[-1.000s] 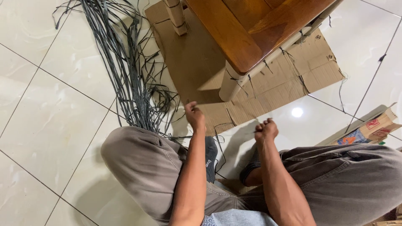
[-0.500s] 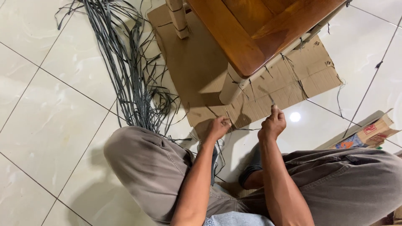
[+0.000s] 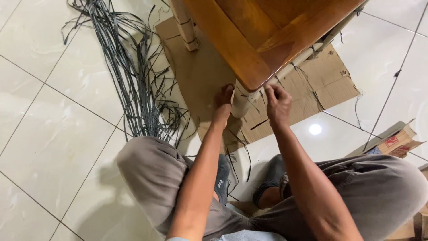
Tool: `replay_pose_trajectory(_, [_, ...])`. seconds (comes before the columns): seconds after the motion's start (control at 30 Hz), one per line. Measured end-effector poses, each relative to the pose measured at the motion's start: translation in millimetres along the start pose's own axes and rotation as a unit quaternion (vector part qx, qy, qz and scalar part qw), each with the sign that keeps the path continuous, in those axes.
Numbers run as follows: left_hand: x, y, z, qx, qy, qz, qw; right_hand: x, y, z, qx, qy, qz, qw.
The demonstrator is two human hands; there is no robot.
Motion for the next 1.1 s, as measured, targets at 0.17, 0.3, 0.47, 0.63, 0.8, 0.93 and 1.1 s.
replay_pose_trajectory(0.17, [17, 60, -48, -0.132, 0.123, -0.053, 0.982, 27, 51, 59, -0.076, -0.077, -0.144, 0.984])
replay_pose_trajectory(0.3, [32, 66, -60, -0.196, 0.038, -0.058, 0.978, 37, 71, 88, -0.096, -0.141, -0.238, 0.956])
replay_pose_trajectory(0.47, [26, 82, -84, -0.254, -0.208, -0.020, 0.944, 36, 64, 94, -0.080, -0.122, -0.229, 0.963])
replay_pose_trajectory(0.63, [21, 158, -214, -0.164, -0.127, 0.030, 0.978, 11, 41, 66, -0.073, -0.183, -0.172, 0.965])
replay_pose_trajectory(0.8, [-4, 91, -170, -0.182, -0.202, 0.109, 0.956, -3, 12, 106, 0.002, -0.211, -0.140, 0.967])
replay_pose_trajectory(0.93, [-15, 77, -202, -0.171, -0.258, 0.167, 0.936, -4, -17, 102, -0.057, -0.189, -0.096, 0.976])
replay_pose_trajectory(1.1, [-10, 18, -166, -0.147, -0.243, 0.228, 0.931, -4, -55, 75, -0.077, -0.209, -0.092, 0.971])
Point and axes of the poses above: each hand's wrist, its own y-axis towards the middle knuckle, its own x-axis out of the palm, z = x × y, the point moved 4 cm from there along y, towards the middle knuckle, and after that the axes turned 7 degrees about z, right-handed, at the moved point
